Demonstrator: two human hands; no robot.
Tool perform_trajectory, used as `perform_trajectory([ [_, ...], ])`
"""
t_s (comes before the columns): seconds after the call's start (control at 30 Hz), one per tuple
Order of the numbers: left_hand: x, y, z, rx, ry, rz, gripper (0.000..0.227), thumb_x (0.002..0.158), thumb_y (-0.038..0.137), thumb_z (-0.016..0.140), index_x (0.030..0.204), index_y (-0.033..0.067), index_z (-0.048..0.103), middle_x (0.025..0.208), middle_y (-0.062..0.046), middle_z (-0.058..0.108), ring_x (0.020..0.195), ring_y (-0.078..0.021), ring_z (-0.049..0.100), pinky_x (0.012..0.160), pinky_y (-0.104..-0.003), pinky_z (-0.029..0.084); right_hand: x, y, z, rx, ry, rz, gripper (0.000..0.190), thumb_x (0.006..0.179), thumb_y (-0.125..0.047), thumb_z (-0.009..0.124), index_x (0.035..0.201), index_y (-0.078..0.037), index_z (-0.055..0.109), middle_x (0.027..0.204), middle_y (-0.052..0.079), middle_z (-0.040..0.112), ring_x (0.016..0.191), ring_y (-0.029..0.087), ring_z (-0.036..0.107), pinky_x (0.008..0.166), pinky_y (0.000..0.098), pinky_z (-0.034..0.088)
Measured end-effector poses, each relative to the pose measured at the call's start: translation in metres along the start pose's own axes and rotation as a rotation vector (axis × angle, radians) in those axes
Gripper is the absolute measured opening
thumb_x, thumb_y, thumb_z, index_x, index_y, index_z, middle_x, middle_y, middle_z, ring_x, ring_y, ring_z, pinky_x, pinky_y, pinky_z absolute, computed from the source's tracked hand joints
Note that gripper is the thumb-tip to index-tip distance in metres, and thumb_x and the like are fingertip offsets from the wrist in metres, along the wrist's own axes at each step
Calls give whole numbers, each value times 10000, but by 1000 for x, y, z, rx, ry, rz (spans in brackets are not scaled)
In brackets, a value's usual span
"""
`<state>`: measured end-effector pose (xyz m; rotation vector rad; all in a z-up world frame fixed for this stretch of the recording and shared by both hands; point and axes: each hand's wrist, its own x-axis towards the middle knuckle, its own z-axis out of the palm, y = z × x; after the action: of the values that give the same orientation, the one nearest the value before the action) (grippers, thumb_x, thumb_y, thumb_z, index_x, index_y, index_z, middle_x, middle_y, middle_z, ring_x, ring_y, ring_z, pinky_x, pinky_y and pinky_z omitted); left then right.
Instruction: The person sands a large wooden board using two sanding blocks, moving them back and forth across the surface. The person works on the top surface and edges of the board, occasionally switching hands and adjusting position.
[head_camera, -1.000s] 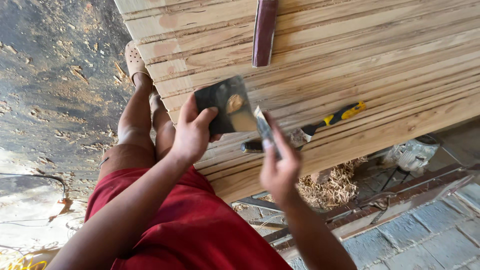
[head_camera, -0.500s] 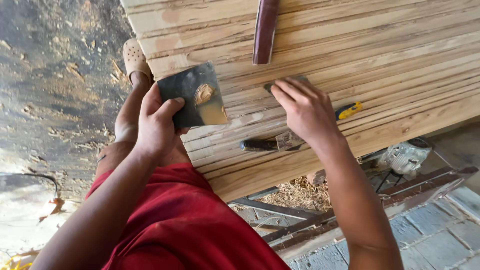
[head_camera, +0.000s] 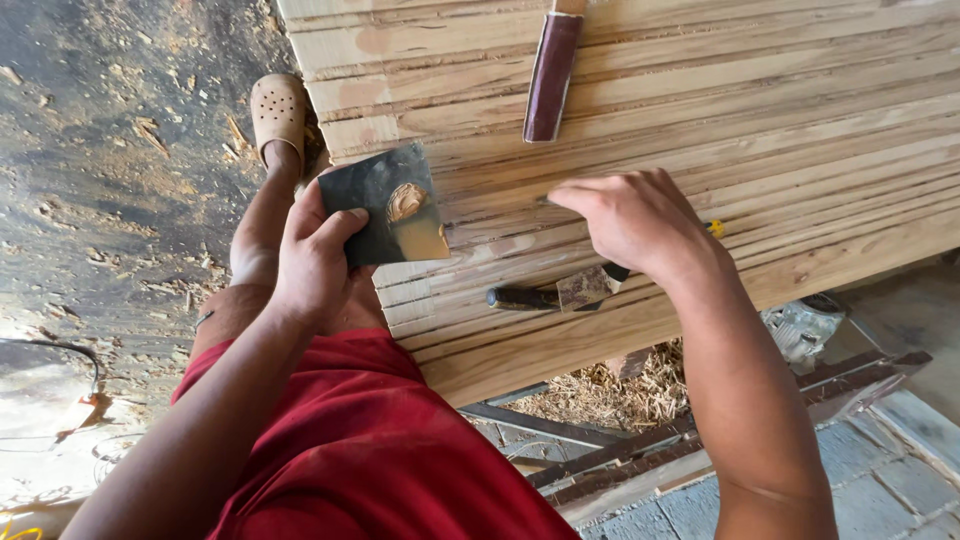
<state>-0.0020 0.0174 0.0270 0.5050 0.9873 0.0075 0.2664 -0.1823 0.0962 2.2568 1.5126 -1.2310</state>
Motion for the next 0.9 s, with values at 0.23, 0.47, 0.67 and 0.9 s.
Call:
perform_trajectory([
  [0.23,3,-2,-9,-16,-18,7,367,941,9,506,1304,-6,559,990,-63,648,704,-88,608,495,-213,480,8,-31,17,-95,279,-153,335,943,61,558,1156,-91,768,1194,102,759,1052,263,756,860,387,633],
  [0.47,6,-5,-13,-43,-28,18,381,949,0,507,1327,-11,552,1017,-60,652,728,-80,616,527,-215,496,16,-45,17,-51,269,-197,317,914,74,579,1109,-76,779,1167,109,767,1042,280,756,815,392,629],
  [0.67,9,-10,-5,12,-94,32,423,944,13,508,1367,14,500,944,-77,635,563,-105,573,420,-234,448,-14,-38,-16,89,219,-79,375,860,90,566,1130,-63,778,1140,131,767,992,307,754,855,407,616],
  [0.9,26,-26,43,397,-302,61,441,952,36,544,1391,20,502,937,-97,673,618,-136,630,499,-292,521,-45,-64,-17,217,404,-154,422,821,130,570,1196,10,724,1189,177,752,1066,320,744,918,389,616],
])
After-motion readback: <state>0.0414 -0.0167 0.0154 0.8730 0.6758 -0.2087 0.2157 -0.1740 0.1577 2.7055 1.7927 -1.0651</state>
